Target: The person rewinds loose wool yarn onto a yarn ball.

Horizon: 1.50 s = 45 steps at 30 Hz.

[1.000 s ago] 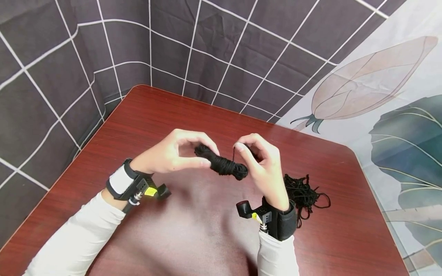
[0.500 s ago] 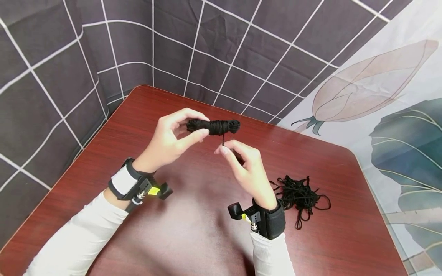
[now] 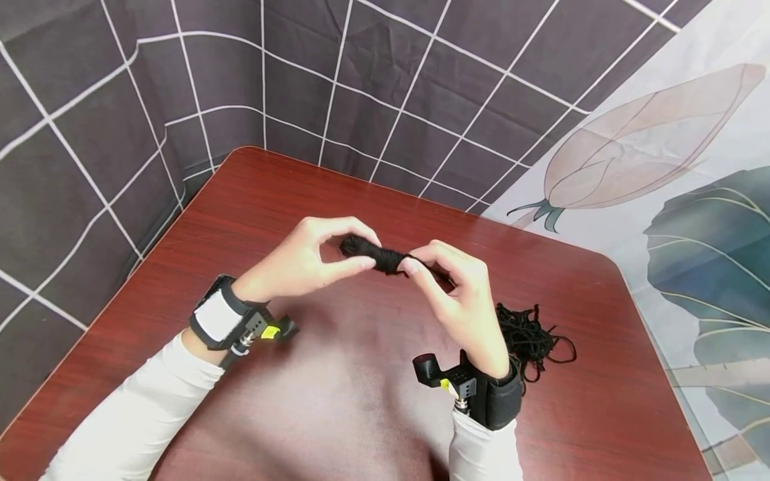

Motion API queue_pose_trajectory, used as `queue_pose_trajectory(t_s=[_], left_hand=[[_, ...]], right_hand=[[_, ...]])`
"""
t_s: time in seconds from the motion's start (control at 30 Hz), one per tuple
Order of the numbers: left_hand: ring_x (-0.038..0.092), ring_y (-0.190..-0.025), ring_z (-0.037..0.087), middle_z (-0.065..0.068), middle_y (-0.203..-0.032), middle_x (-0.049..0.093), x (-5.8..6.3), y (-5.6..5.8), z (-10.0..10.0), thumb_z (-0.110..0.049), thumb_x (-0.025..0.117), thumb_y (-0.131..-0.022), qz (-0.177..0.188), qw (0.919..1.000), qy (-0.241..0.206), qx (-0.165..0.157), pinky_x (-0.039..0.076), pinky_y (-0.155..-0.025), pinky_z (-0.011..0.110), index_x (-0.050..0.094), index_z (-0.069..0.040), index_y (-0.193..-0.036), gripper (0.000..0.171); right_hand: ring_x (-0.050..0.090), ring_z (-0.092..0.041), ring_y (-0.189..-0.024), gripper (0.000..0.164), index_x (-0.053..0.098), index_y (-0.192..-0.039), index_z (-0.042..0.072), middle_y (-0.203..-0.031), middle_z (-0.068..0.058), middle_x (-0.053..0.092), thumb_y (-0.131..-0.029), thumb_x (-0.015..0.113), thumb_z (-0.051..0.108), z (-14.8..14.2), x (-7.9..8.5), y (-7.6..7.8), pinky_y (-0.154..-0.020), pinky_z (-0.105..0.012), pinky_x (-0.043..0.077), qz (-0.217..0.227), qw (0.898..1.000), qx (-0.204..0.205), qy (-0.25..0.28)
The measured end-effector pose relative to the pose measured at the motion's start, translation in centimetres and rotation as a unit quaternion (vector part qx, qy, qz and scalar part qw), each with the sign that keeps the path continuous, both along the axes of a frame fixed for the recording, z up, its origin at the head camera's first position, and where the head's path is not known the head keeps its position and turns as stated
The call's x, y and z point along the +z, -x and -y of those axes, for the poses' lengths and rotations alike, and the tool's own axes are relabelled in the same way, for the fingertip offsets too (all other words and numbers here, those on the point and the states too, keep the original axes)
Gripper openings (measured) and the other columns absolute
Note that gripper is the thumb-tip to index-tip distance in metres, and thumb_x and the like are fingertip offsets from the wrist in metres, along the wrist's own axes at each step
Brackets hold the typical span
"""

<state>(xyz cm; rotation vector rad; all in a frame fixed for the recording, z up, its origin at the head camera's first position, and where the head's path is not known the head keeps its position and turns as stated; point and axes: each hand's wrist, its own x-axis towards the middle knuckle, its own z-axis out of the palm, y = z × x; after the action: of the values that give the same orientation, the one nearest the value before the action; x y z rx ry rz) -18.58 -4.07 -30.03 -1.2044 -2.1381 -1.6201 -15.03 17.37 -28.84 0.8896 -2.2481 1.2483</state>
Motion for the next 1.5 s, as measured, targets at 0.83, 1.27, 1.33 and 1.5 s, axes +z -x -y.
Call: queue_pose_trajectory(t_s=[0.83, 1.27, 1.33, 1.5], left_hand=[[0.06, -0.074, 0.02, 0.01, -0.091, 0.063, -0.8, 0.4, 0.2, 0.007, 0.067, -0.077, 0.038, 0.9909, -0.119, -0.049, 0.054, -0.067, 0.024, 0.063, 0.004, -0.099, 0.022], [0.058, -0.074, 0.011, 0.012, -0.086, 0.064, 0.5, -0.2, 0.0, 0.004, 0.068, -0.077, 0.018, 0.996, -0.073, 0.049, 0.051, -0.069, 0.023, 0.063, 0.005, -0.097, 0.02], [0.057, -0.074, 0.01, 0.01, -0.087, 0.065, 0.5, -0.2, 0.1, 0.003, 0.069, -0.077, 0.016, 0.9979, -0.055, 0.03, 0.051, -0.067, 0.024, 0.064, 0.002, -0.096, 0.02], [0.057, -0.076, 0.01, 0.007, -0.086, 0.066, 0.3, -0.4, 0.1, 0.003, 0.07, -0.076, 0.01, 0.9986, -0.02, -0.048, 0.051, -0.062, 0.025, 0.065, -0.001, -0.094, 0.019]], right_hand=[[0.049, -0.01, -0.065, 0.015, 0.07, -0.093, 0.006, -0.077, -0.003, 0.065, -0.09, 0.056, 0.004, 0.2, -2.7, 2.0, -0.057, -0.028, 0.042, 0.034, 0.998, 0.018, -0.053], [0.046, -0.007, -0.057, 0.009, 0.07, -0.085, 0.011, -0.074, 0.004, 0.063, -0.088, 0.061, 0.012, 0.2, -0.2, -0.2, -0.049, -0.024, 0.037, 0.001, 0.999, 0.009, -0.052], [0.042, -0.008, -0.054, 0.007, 0.069, -0.083, 0.009, -0.071, 0.002, 0.061, -0.086, 0.063, 0.008, 0.1, 0.3, -0.5, -0.047, -0.023, 0.033, -0.015, 0.999, -0.004, -0.035], [0.042, -0.009, -0.056, 0.006, 0.066, -0.078, 0.003, -0.068, -0.001, 0.058, -0.082, 0.065, 0.0, 0.2, 1.9, -1.5, -0.048, -0.021, 0.033, -0.035, 0.999, -0.013, -0.004]])
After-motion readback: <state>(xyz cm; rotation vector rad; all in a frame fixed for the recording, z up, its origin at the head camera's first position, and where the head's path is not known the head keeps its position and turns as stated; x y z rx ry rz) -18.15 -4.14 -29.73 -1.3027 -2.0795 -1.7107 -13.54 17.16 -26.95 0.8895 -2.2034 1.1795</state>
